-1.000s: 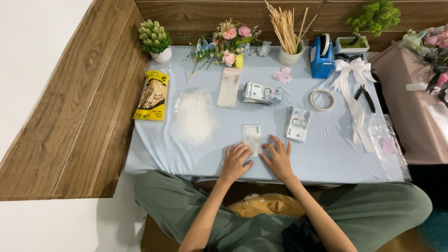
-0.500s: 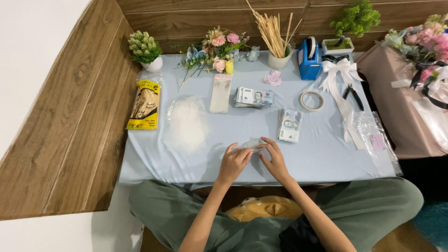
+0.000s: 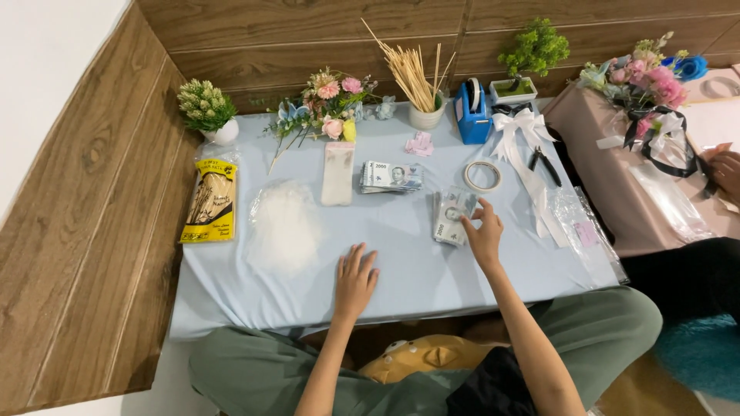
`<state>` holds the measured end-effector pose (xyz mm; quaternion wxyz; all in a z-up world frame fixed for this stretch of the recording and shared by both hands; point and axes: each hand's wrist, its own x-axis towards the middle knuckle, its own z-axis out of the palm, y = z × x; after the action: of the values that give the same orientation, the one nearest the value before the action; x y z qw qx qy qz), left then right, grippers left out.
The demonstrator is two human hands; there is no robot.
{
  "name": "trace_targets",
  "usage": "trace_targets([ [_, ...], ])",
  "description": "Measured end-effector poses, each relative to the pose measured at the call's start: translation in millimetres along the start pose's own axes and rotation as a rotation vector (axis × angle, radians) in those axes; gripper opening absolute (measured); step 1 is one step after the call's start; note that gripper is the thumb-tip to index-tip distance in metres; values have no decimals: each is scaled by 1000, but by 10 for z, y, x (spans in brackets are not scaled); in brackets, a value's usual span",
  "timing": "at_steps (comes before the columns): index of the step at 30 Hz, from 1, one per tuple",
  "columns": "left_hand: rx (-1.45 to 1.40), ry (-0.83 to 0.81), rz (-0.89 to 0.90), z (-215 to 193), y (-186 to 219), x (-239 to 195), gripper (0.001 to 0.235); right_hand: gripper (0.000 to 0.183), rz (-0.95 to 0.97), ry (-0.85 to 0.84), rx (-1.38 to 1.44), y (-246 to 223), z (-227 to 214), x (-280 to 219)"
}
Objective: The person places paper currency into small clear plastic sleeves by hand, working with stacks of banknotes on a table.
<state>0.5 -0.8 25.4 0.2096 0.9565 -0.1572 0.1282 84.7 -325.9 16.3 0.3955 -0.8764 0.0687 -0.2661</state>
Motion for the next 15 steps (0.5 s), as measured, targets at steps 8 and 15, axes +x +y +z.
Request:
trace_targets([
  [8,46,-3,5,149,-79,-26,40,64,-42,-9,-287,156,222,23],
  [15,51,2,1,145,-78,-21,40,67,-31,22,-371,110,233,23],
])
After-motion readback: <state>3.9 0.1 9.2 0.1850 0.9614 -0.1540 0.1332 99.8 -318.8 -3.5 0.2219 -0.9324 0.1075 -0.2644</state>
